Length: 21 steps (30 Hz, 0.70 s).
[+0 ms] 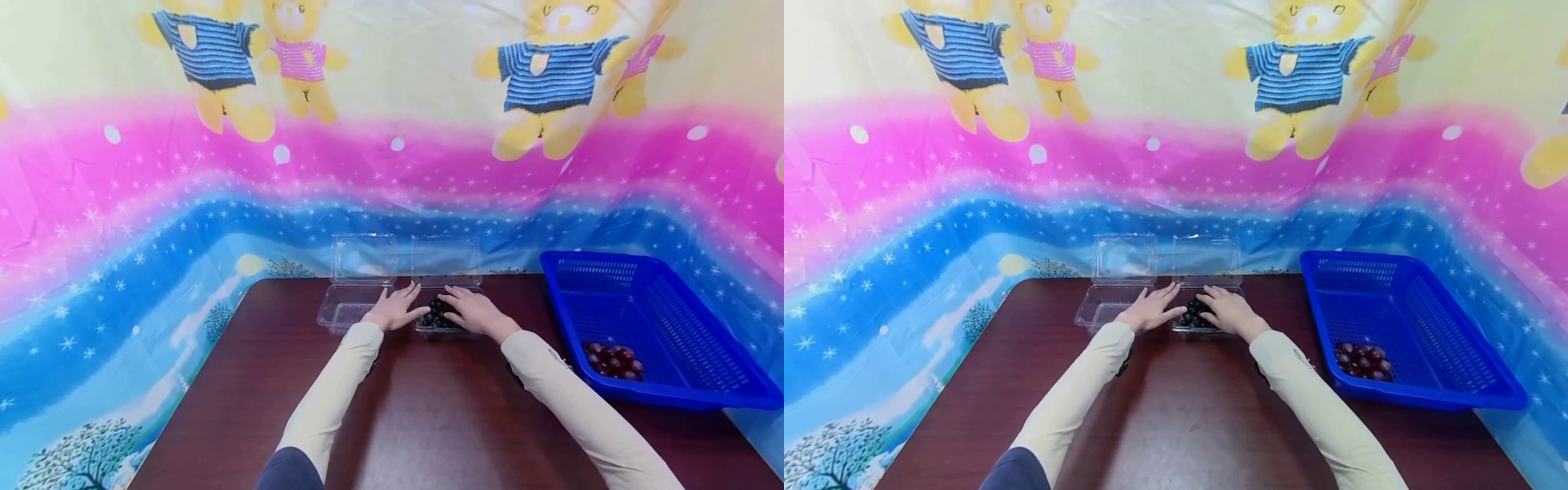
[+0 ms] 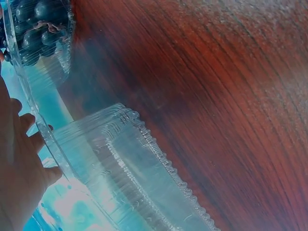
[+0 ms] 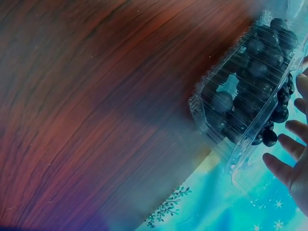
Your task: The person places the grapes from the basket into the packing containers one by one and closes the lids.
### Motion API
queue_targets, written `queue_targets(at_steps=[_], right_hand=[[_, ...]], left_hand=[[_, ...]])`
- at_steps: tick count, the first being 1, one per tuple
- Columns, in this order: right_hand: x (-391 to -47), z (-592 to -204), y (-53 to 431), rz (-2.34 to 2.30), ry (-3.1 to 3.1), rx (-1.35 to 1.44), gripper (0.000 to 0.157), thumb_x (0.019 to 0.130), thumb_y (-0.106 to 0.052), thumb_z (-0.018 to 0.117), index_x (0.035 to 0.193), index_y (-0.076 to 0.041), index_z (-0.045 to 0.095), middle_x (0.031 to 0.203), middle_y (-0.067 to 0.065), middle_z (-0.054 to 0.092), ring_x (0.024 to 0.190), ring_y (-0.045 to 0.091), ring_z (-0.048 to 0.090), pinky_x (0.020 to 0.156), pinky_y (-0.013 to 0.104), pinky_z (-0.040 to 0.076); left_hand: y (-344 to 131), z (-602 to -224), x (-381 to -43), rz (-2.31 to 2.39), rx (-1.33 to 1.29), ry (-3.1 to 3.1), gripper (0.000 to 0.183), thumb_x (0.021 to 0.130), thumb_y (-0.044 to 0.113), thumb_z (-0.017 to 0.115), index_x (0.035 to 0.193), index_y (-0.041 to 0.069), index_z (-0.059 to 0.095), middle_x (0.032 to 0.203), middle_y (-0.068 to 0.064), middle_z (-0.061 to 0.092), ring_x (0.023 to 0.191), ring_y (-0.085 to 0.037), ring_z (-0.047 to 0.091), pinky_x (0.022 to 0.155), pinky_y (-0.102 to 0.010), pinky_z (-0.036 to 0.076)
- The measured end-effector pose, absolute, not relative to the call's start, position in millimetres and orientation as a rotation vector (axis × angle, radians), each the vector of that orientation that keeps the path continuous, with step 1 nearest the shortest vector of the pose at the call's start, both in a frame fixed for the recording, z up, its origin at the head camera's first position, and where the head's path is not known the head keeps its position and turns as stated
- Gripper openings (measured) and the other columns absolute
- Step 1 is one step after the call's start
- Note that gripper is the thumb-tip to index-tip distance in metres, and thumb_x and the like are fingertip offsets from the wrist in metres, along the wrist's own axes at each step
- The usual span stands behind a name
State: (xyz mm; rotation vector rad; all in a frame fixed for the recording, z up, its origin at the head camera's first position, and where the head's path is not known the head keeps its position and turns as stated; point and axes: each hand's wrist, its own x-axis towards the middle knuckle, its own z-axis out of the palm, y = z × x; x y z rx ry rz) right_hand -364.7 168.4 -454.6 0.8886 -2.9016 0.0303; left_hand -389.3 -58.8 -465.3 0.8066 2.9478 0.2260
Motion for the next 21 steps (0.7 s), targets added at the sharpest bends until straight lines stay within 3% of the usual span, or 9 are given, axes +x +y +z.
queue_targets(at_steps=[16, 21], right_hand=[[-361, -453, 180, 0.066, -2.934, 0.729, 0.056, 0.095, -0.036, 0.050, 0.143, -0.009, 0.037, 0.148, 0.018, 0.031, 0.134, 0.035, 0.033, 0.100, 0.052, 0.038], [-361, -457, 187, 0.154, -2.988, 0.637, 0.059, 0.097, -0.037, 0.046, 0.145, -0.007, 0.031, 0.150, 0.020, 0.026, 0.135, 0.036, 0.029, 0.094, 0.051, 0.043]], left_hand=[[-53, -465, -390, 0.305, 0.760, 2.967, 0.076, 0.094, 0.062, 0.021, 0.150, 0.012, 0.013, 0.155, -0.006, 0.014, 0.140, -0.027, 0.021, 0.115, -0.047, 0.014], [-51, -465, -391, 0.312, 0.738, 2.996, 0.076, 0.094, 0.062, 0.019, 0.149, 0.009, 0.015, 0.155, -0.008, 0.016, 0.140, -0.026, 0.022, 0.115, -0.047, 0.010]])
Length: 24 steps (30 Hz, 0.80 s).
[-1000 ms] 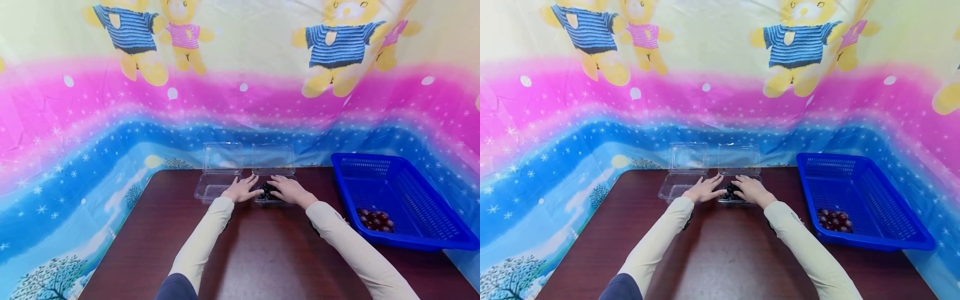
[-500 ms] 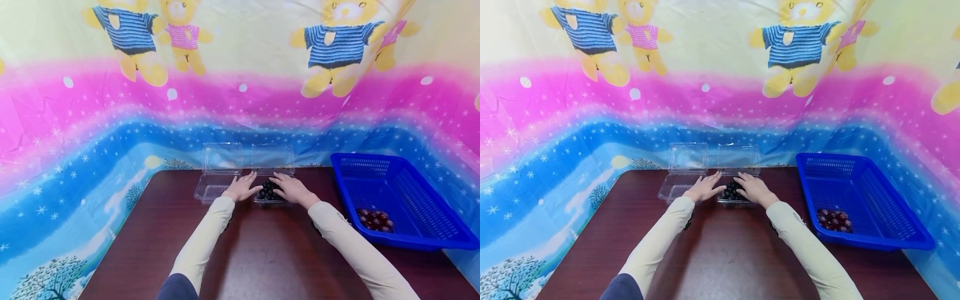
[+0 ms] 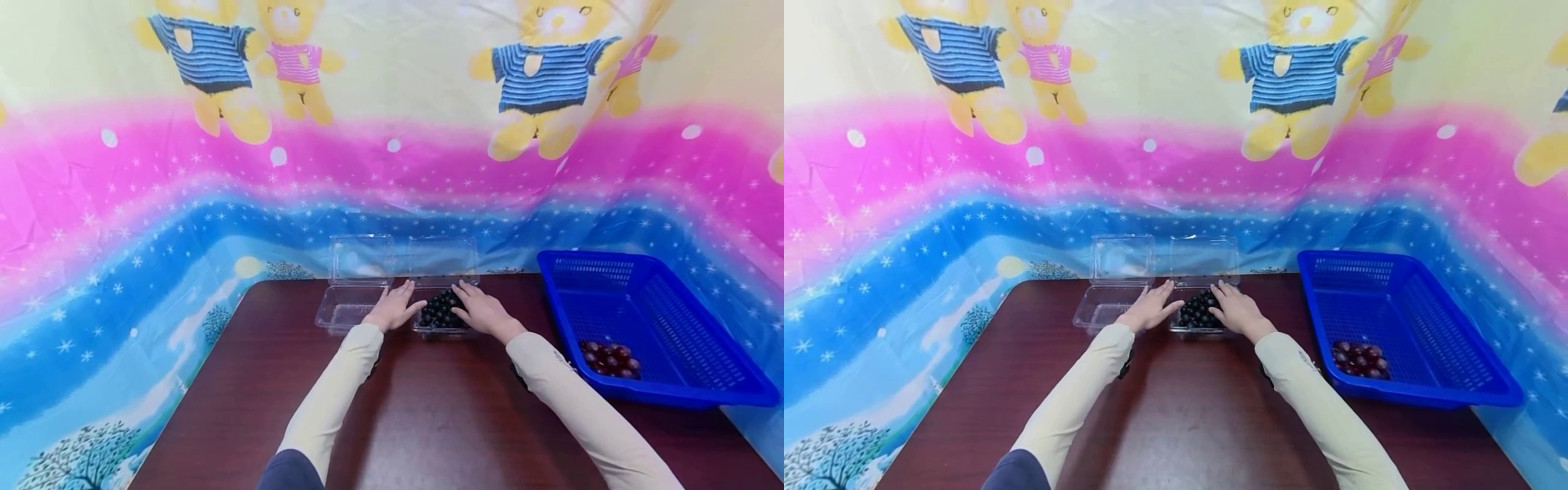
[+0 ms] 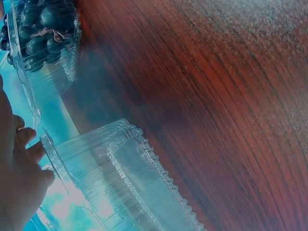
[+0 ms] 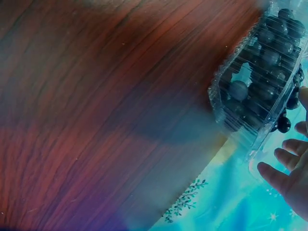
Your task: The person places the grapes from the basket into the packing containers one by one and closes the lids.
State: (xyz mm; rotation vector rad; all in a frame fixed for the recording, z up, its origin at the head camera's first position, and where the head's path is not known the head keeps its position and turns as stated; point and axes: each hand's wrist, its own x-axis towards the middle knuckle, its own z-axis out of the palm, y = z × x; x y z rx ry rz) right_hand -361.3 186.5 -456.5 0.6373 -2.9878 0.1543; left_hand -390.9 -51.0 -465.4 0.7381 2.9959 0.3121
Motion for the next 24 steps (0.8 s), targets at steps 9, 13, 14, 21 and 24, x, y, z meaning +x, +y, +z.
queue_targets(at_steps=[9, 13, 14, 21, 24], right_hand=[[-364, -460, 195, 0.246, -3.004, 0.559, 0.062, 0.097, -0.037, 0.044, 0.146, -0.004, 0.025, 0.150, 0.023, 0.021, 0.135, 0.039, 0.026, 0.090, 0.053, 0.044], [-365, -460, 197, 0.311, -3.025, 0.526, 0.065, 0.098, -0.036, 0.043, 0.146, 0.000, 0.021, 0.151, 0.023, 0.018, 0.137, 0.039, 0.023, 0.095, 0.053, 0.041], [-365, -460, 197, 0.327, -3.032, 0.520, 0.065, 0.098, -0.036, 0.043, 0.146, 0.001, 0.020, 0.151, 0.023, 0.017, 0.137, 0.039, 0.022, 0.097, 0.053, 0.039], [-365, -462, 199, 0.404, -3.034, 0.501, 0.067, 0.099, -0.036, 0.042, 0.146, 0.004, 0.017, 0.151, 0.025, 0.015, 0.137, 0.040, 0.019, 0.101, 0.054, 0.034], [-364, -462, 201, 0.423, -3.011, 0.506, 0.069, 0.098, -0.042, 0.039, 0.146, 0.003, 0.018, 0.150, 0.027, 0.017, 0.136, 0.042, 0.021, 0.099, 0.056, 0.035]], left_hand=[[-48, -465, -393, 0.327, 0.738, 3.053, 0.076, 0.095, 0.059, 0.021, 0.148, 0.004, 0.018, 0.153, -0.013, 0.019, 0.140, -0.025, 0.021, 0.116, -0.044, 0.008], [-46, -467, -395, 0.357, 0.757, 3.063, 0.076, 0.096, 0.057, 0.023, 0.147, 0.000, 0.018, 0.152, -0.017, 0.020, 0.141, -0.026, 0.019, 0.116, -0.040, 0.010], [-46, -467, -396, 0.370, 0.756, 3.063, 0.077, 0.096, 0.057, 0.023, 0.147, 0.000, 0.017, 0.152, -0.017, 0.020, 0.141, -0.027, 0.018, 0.116, -0.039, 0.011], [-42, -470, -395, 0.493, 0.714, 3.044, 0.077, 0.096, 0.057, 0.024, 0.148, 0.001, 0.013, 0.153, -0.017, 0.016, 0.142, -0.025, 0.014, 0.116, -0.036, 0.012], [-40, -470, -394, 0.571, 0.689, 3.026, 0.076, 0.096, 0.056, 0.026, 0.148, 0.001, 0.012, 0.154, -0.017, 0.014, 0.142, -0.026, 0.014, 0.116, -0.037, 0.014]])
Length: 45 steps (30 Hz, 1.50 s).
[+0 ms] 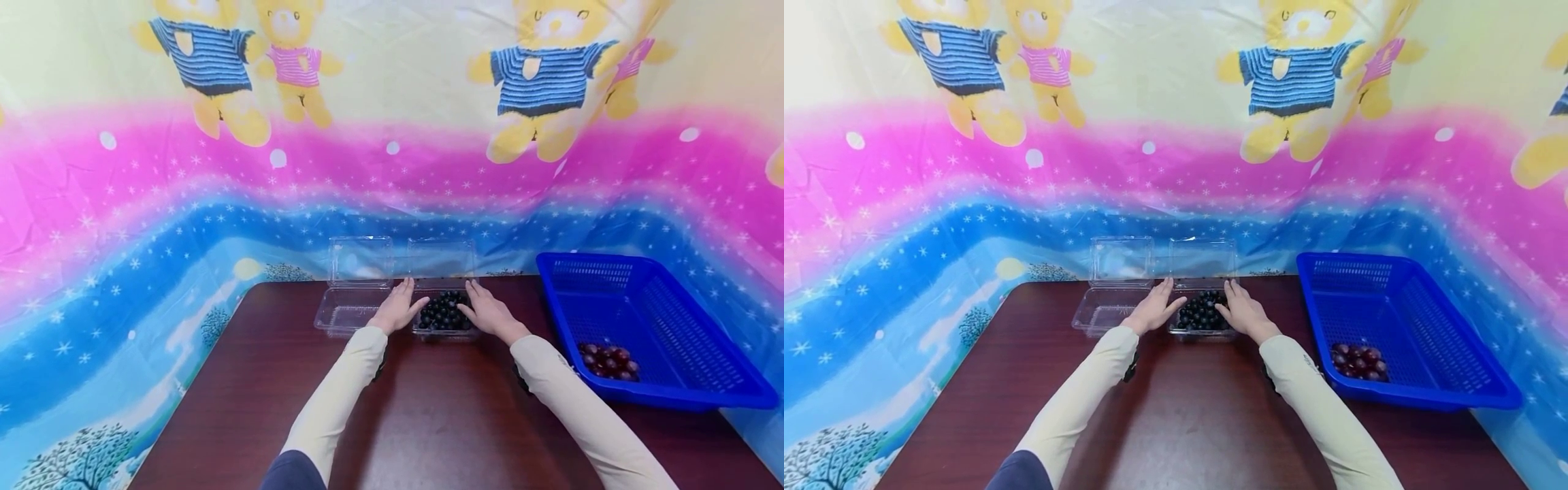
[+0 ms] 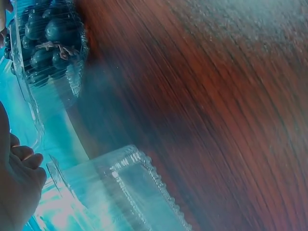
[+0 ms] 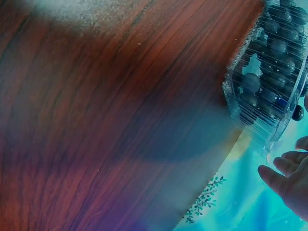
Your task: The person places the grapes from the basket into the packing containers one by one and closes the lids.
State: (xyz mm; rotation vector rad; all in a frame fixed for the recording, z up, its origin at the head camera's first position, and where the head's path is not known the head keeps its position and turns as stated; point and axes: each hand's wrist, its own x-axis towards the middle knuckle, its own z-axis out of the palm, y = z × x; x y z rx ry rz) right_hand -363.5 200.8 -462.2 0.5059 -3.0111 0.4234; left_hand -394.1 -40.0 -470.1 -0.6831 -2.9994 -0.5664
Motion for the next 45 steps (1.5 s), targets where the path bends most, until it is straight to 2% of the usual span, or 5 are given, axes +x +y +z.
queue_targets(at_steps=[6, 13, 17, 37, 45], right_hand=[[-364, -465, 203, 0.490, -3.006, 0.458, 0.069, 0.099, -0.041, 0.039, 0.146, 0.004, 0.015, 0.150, 0.028, 0.014, 0.136, 0.044, 0.020, 0.098, 0.058, 0.035], [-369, -473, 209, 0.683, -3.002, 0.410, 0.071, 0.100, -0.039, 0.036, 0.145, 0.009, 0.009, 0.149, 0.032, 0.010, 0.136, 0.046, 0.014, 0.107, 0.059, 0.021], [-369, -475, 212, 0.766, -2.985, 0.400, 0.071, 0.100, -0.039, 0.035, 0.145, 0.010, 0.009, 0.149, 0.032, 0.010, 0.136, 0.046, 0.013, 0.108, 0.059, 0.018], [-376, -489, 209, 0.954, -2.920, 0.308, 0.071, 0.100, -0.044, 0.030, 0.147, 0.004, 0.006, 0.149, 0.030, 0.013, 0.136, 0.044, 0.017, 0.107, 0.059, 0.021], [-379, -490, 209, 1.075, -2.849, 0.317, 0.069, 0.101, -0.040, 0.029, 0.146, 0.007, 0.006, 0.148, 0.032, 0.012, 0.135, 0.046, 0.017, 0.108, 0.059, 0.020]], left_hand=[[-37, -470, -393, -0.721, -0.601, -2.992, 0.078, 0.096, 0.055, 0.027, 0.148, -0.001, 0.011, 0.154, -0.018, 0.013, 0.141, -0.030, 0.016, 0.115, -0.038, 0.017], [-33, -472, -395, -0.853, -0.514, -2.980, 0.080, 0.096, 0.055, 0.028, 0.147, -0.003, 0.009, 0.153, -0.021, 0.013, 0.139, -0.035, 0.019, 0.114, -0.040, 0.019], [-32, -469, -394, -0.896, -0.506, -2.979, 0.080, 0.097, 0.055, 0.028, 0.147, -0.004, 0.008, 0.153, -0.021, 0.012, 0.139, -0.035, 0.018, 0.114, -0.041, 0.019], [-30, -475, -395, -1.148, -0.439, -2.948, 0.078, 0.097, 0.054, 0.028, 0.148, -0.001, 0.006, 0.154, -0.018, 0.013, 0.141, -0.031, 0.017, 0.113, -0.045, 0.020], [-32, -473, -397, -1.240, -0.417, -2.945, 0.079, 0.096, 0.057, 0.028, 0.149, 0.003, 0.004, 0.153, -0.018, 0.015, 0.141, -0.031, 0.017, 0.113, -0.046, 0.021]])
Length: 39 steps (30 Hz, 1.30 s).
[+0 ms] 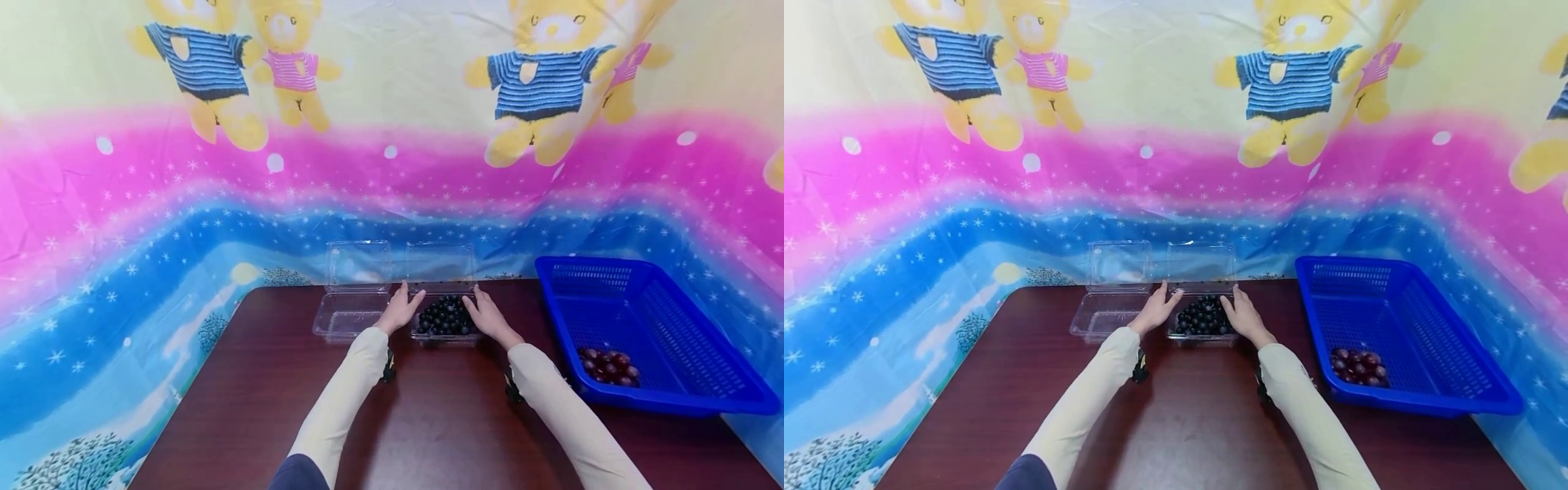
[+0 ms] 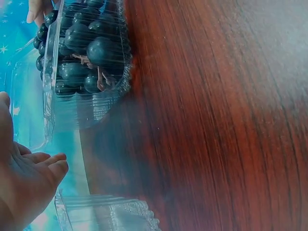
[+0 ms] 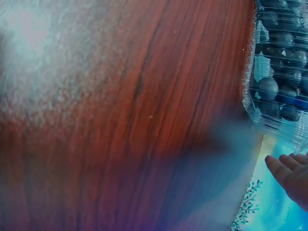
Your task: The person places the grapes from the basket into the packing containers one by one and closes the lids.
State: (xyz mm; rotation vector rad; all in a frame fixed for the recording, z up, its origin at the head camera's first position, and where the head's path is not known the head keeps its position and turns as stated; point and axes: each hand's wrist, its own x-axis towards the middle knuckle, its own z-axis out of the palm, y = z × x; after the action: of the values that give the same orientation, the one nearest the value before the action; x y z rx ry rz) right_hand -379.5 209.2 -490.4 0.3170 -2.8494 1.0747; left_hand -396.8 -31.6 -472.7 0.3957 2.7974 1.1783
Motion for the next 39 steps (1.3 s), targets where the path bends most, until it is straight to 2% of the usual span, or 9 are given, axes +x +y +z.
queue_targets(at_steps=[11, 30, 39], right_hand=[[-381.3, -492.8, 209.6, 1.122, -2.818, 0.320, 0.069, 0.101, -0.040, 0.030, 0.146, 0.007, 0.005, 0.149, 0.032, 0.010, 0.135, 0.046, 0.017, 0.107, 0.060, 0.020], [-384.4, -488.4, 211.3, 1.197, -2.787, 0.326, 0.067, 0.101, -0.039, 0.030, 0.147, 0.003, 0.004, 0.149, 0.030, 0.009, 0.136, 0.045, 0.016, 0.107, 0.059, 0.020], [-385.1, -491.3, 213.4, 1.179, -2.757, 0.335, 0.068, 0.101, -0.042, 0.028, 0.147, 0.002, 0.005, 0.149, 0.030, 0.012, 0.134, 0.045, 0.021, 0.106, 0.059, 0.023]], left_hand=[[-29.2, -476.2, -399.3, 1.283, 0.407, 2.740, 0.080, 0.095, 0.057, 0.030, 0.149, 0.004, 0.003, 0.154, -0.019, 0.011, 0.141, -0.032, 0.017, 0.112, -0.048, 0.021], [-28.9, -467.6, -402.8, 1.472, 0.350, 2.664, 0.079, 0.095, 0.054, 0.034, 0.149, 0.003, 0.007, 0.153, -0.019, 0.014, 0.140, -0.033, 0.019, 0.112, -0.048, 0.021], [-31.4, -469.5, -403.6, 1.476, 0.366, 2.648, 0.080, 0.094, 0.058, 0.033, 0.150, 0.010, 0.003, 0.154, -0.016, 0.011, 0.139, -0.031, 0.022, 0.112, -0.047, 0.022]])
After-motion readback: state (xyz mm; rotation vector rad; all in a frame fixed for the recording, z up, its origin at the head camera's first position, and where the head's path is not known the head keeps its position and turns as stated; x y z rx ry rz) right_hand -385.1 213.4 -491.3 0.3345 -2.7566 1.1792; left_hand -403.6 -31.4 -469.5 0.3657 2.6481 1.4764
